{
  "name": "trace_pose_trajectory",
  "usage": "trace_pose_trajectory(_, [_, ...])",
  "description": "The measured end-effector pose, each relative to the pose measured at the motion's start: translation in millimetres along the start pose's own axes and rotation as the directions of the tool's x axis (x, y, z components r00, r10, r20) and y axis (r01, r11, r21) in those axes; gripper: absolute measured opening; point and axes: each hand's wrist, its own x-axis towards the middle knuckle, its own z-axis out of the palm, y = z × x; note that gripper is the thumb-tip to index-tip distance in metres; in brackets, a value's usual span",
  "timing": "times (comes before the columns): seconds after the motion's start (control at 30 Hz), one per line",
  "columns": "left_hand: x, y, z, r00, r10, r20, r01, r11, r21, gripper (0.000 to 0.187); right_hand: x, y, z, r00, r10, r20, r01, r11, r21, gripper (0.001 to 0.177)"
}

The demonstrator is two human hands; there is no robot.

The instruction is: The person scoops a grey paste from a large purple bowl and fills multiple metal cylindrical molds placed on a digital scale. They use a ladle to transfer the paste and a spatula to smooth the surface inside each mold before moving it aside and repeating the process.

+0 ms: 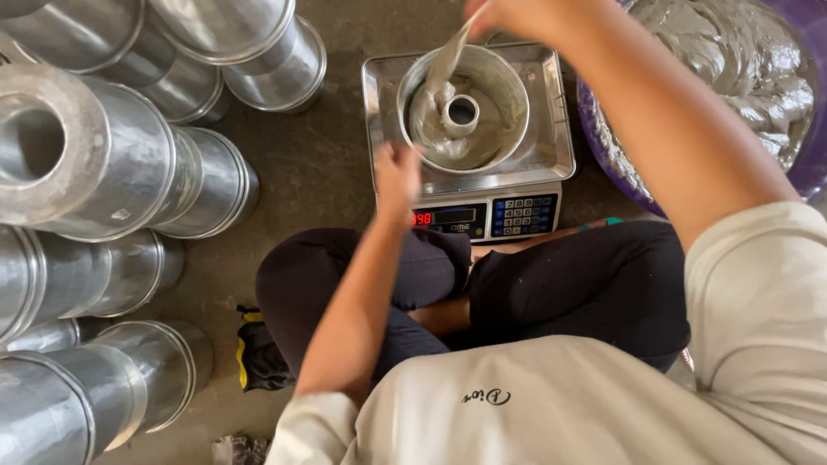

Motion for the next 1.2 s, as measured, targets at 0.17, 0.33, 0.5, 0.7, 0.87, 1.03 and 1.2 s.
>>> trace_pose_trajectory(0.17, [88.2, 27.1, -7.8, 0.968, 0.209, 0.139, -0.246, 0.901, 0.358, 0.034, 35.0, -55.6, 82.2, 0.8, -0.523, 0.293, 0.548, 0.441, -0.711, 0.027])
trace_pose_trajectory(0.33, [53.5, 19.4, -15.3, 0.937, 0.322, 0.135, -0.344, 0.918, 0.2, 0.028, 46.6, -10.6, 74.9, 0.96, -0.277, -0.048, 0.124, 0.571, -0.812, 0.028])
trace_pose_trajectory(0.5, [-12.3, -12.6, -10.3, 0.969, -0.128, 0.211, 0.13, 0.991, 0.005, 0.025, 10.4, 21.5, 25.8, 0.978, -0.051, -0.204, -0.059, 0.864, -0.5, 0.029])
trace_pose_trajectory(0.7, [76.4, 15.4, -20.9, 0.965, 0.253, 0.066, -0.261, 0.94, 0.219, 0.035, 8.2, -31.6, 60.6, 0.852, -0.514, 0.096, 0.423, 0.57, -0.704, 0.02])
trace_pose_trajectory(0.87, [76.1, 32.4, -23.0, 0.965, 0.258, 0.051, -0.252, 0.851, 0.46, 0.029, 38.6, -17.0, 88.9, 0.929, -0.268, -0.255, -0.062, 0.567, -0.822, 0.012])
trace_pose_trajectory(1.03, [8.4, 5.2, -29.2, 0.975, -0.131, 0.178, 0.109, 0.986, 0.127, 0.033, -0.5, 28.5, 64.3, 0.94, 0.124, -0.317, -0.293, 0.772, -0.565, 0.012])
trace_pose_trajectory(1.2, [39.0, 3.6, -36.0, 0.985, 0.13, 0.118, -0.146, 0.978, 0.146, 0.037, -35.0, 0.7, 57.3, 0.909, -0.24, -0.34, 0.03, 0.852, -0.522, 0.016])
